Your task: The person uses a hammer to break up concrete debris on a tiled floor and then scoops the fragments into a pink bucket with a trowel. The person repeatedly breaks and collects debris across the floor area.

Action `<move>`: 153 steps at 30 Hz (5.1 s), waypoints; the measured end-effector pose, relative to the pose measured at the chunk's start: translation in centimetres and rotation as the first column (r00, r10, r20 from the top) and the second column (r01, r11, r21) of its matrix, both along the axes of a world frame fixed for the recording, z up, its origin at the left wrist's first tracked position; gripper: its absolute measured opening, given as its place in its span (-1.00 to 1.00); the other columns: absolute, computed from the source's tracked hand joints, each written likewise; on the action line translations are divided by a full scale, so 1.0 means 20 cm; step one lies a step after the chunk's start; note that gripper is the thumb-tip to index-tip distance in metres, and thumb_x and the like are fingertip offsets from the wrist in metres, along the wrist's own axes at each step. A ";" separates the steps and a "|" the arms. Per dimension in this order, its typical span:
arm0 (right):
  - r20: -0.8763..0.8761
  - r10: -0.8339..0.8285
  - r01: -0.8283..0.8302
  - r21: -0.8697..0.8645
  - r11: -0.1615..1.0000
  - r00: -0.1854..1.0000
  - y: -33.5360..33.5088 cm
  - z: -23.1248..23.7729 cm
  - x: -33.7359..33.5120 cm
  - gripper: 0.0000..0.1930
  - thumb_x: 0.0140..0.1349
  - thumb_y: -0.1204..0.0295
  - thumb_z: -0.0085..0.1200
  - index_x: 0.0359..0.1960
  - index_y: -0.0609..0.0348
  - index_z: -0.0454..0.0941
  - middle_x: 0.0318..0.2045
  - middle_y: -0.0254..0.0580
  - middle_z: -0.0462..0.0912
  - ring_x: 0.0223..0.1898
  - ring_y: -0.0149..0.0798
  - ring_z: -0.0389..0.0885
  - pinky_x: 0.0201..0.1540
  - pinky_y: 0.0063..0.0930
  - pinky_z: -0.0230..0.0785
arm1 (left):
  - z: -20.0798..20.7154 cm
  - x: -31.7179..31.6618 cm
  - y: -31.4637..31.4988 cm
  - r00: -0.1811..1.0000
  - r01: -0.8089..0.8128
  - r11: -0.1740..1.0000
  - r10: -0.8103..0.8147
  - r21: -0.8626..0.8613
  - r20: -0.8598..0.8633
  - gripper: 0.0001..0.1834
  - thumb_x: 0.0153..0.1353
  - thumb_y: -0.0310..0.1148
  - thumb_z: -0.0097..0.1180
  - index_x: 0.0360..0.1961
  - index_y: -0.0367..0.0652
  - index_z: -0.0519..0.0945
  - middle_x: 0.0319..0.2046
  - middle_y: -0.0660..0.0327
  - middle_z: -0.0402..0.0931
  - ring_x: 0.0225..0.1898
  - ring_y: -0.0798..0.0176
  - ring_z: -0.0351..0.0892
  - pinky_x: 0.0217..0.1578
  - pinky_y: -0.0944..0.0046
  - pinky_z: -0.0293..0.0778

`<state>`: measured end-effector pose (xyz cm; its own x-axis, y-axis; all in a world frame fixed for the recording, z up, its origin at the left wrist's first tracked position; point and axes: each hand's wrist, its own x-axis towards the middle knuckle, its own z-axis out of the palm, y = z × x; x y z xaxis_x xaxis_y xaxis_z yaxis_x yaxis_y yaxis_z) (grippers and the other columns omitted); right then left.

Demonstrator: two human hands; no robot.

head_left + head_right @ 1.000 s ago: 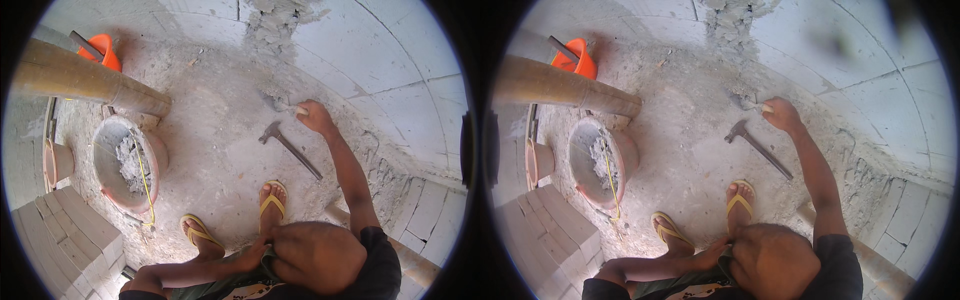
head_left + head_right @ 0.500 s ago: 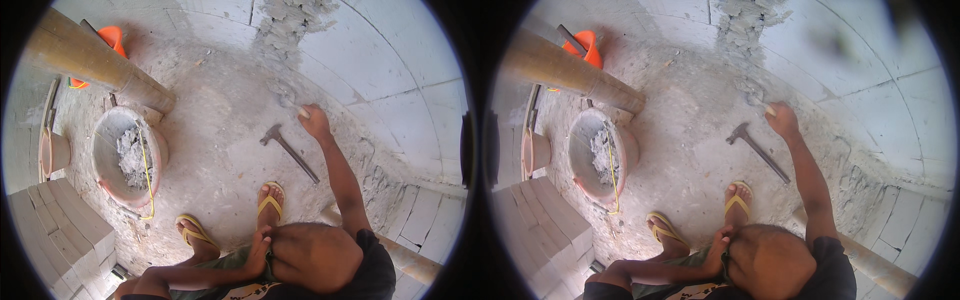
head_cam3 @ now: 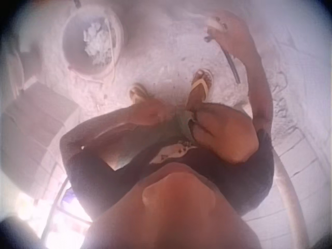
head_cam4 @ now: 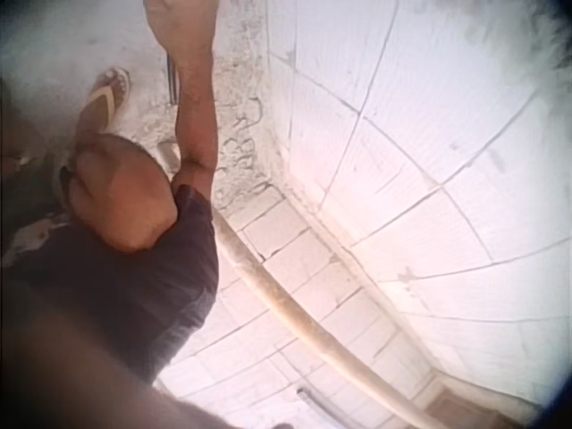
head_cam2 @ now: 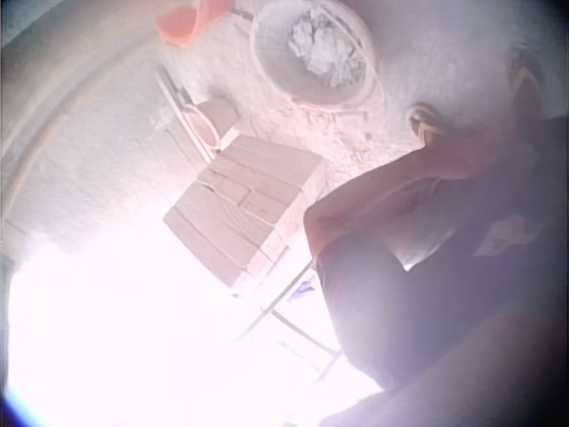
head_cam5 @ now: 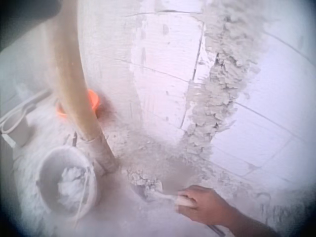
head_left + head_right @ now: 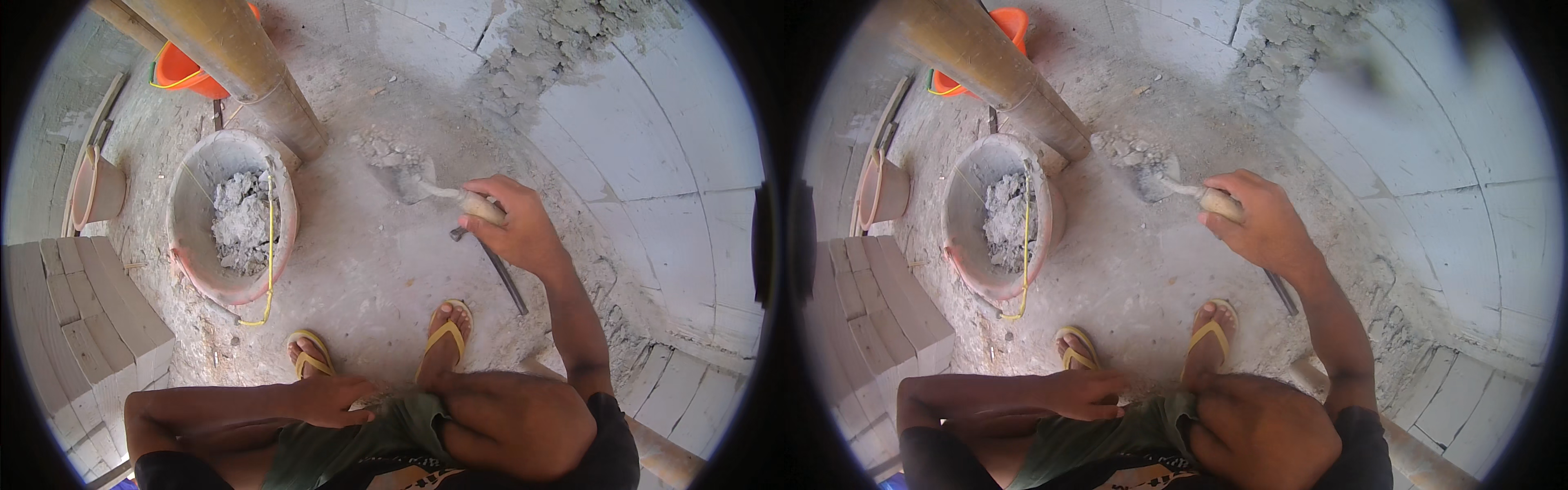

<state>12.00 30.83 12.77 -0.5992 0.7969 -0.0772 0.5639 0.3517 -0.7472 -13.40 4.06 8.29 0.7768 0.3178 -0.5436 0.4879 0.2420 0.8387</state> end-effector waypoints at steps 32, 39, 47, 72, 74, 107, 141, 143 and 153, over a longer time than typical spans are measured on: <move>0.457 -0.414 0.301 0.301 0.905 0.787 -0.48 -1.14 0.58 -0.62 0.12 0.27 0.25 -0.10 0.22 0.53 -0.16 0.00 0.56 -0.08 0.09 0.56 -0.03 -0.04 0.39 | -0.08 -1.29 -0.54 -0.534 -0.628 -0.552 0.818 0.548 0.212 -0.31 0.43 0.17 -0.23 0.35 -0.12 0.25 0.32 0.10 0.26 0.35 0.06 0.24 0.28 -0.03 0.18; 0.249 -0.512 0.466 0.222 0.856 0.822 -0.55 -1.10 0.60 -0.74 0.31 0.32 0.10 -0.14 0.29 0.50 -0.17 0.09 0.56 -0.10 0.21 0.56 -0.07 -0.04 0.45 | -0.25 -1.69 0.10 -0.304 -0.758 -0.321 0.944 0.568 0.127 -0.31 0.40 0.22 -0.19 0.30 -0.10 0.29 0.30 0.07 0.25 0.33 0.02 0.24 0.26 -0.11 0.17; 0.048 -0.383 0.386 -0.090 0.918 0.923 -0.16 -0.89 0.45 -0.71 0.43 0.26 0.01 -0.25 0.29 0.50 -0.45 -0.06 0.57 -0.42 -0.14 0.53 -0.30 -0.26 0.38 | -0.49 -1.70 0.35 -0.370 -0.812 -0.368 0.925 0.454 0.088 -0.19 0.39 0.25 -0.24 0.32 -0.28 0.26 0.29 0.00 0.26 0.33 0.05 0.22 0.32 0.10 0.12; 0.026 -0.187 0.187 0.021 0.982 0.982 0.78 -0.78 -0.51 -0.58 0.47 0.11 -0.13 -0.17 0.32 0.48 -0.51 0.21 0.57 -0.35 0.27 0.60 -0.28 0.01 0.38 | -0.34 -1.55 0.37 -0.147 -0.352 -0.123 0.986 0.928 0.075 -0.49 0.52 -0.11 -0.26 0.19 -0.37 0.36 0.05 -0.17 0.47 0.11 -0.07 0.46 0.16 0.08 0.32; 0.083 -0.182 0.176 0.078 0.981 0.980 0.79 -0.84 -0.52 -0.58 0.48 0.11 -0.14 -0.17 0.32 0.47 -0.48 0.22 0.58 -0.33 0.29 0.60 -0.26 0.04 0.39 | -0.34 -1.55 0.37 -0.147 -0.339 -0.114 0.987 0.934 0.067 -0.49 0.52 -0.10 -0.26 0.19 -0.36 0.36 0.02 -0.18 0.48 0.07 -0.07 0.48 0.13 0.08 0.34; 0.312 -0.249 0.293 -0.103 0.950 0.917 0.83 -1.22 -0.33 -0.39 0.42 -0.06 -0.16 -0.31 0.37 0.59 -0.33 0.29 0.63 -0.18 0.25 0.62 -0.10 0.00 0.41 | -0.35 -1.50 0.41 -0.190 -0.321 -0.128 0.979 0.938 0.068 -0.63 0.48 -0.14 -0.19 0.06 -0.22 0.38 -0.46 -0.23 0.55 -0.37 -0.31 0.58 -0.33 -0.16 0.39; 0.511 -0.153 0.020 0.255 0.967 0.846 0.89 -0.93 -0.39 -0.48 0.47 0.02 -0.19 -0.20 0.34 0.51 -0.34 0.33 0.62 -0.19 0.37 0.60 -0.16 0.14 0.39 | -0.37 -1.52 0.38 -0.164 -0.270 -0.209 0.972 0.940 0.169 -0.60 0.50 -0.12 -0.18 0.08 -0.24 0.41 -0.38 -0.14 0.59 -0.40 -0.06 0.61 -0.34 0.02 0.45; 0.480 -0.135 0.038 0.207 0.978 0.867 0.82 -0.76 -0.50 -0.47 0.46 0.01 -0.19 -0.17 0.35 0.52 -0.29 0.34 0.63 -0.15 0.35 0.59 -0.11 0.14 0.39 | -0.33 -1.51 0.36 -0.182 -0.296 -0.201 0.972 0.934 0.151 -0.58 0.50 -0.09 -0.19 0.09 -0.24 0.41 -0.39 -0.15 0.59 -0.41 -0.07 0.61 -0.32 0.01 0.45; 0.648 -0.094 -0.006 0.150 0.989 0.756 0.95 -0.90 -0.37 -0.43 0.45 0.00 -0.17 -0.08 0.39 0.55 -0.14 0.40 0.61 0.01 0.33 0.56 0.07 0.12 0.38 | -0.37 -1.52 0.37 -0.183 -0.289 -0.204 0.971 0.935 0.155 -0.57 0.50 -0.07 -0.20 0.10 -0.22 0.40 -0.40 -0.17 0.58 -0.41 -0.12 0.61 -0.31 -0.02 0.45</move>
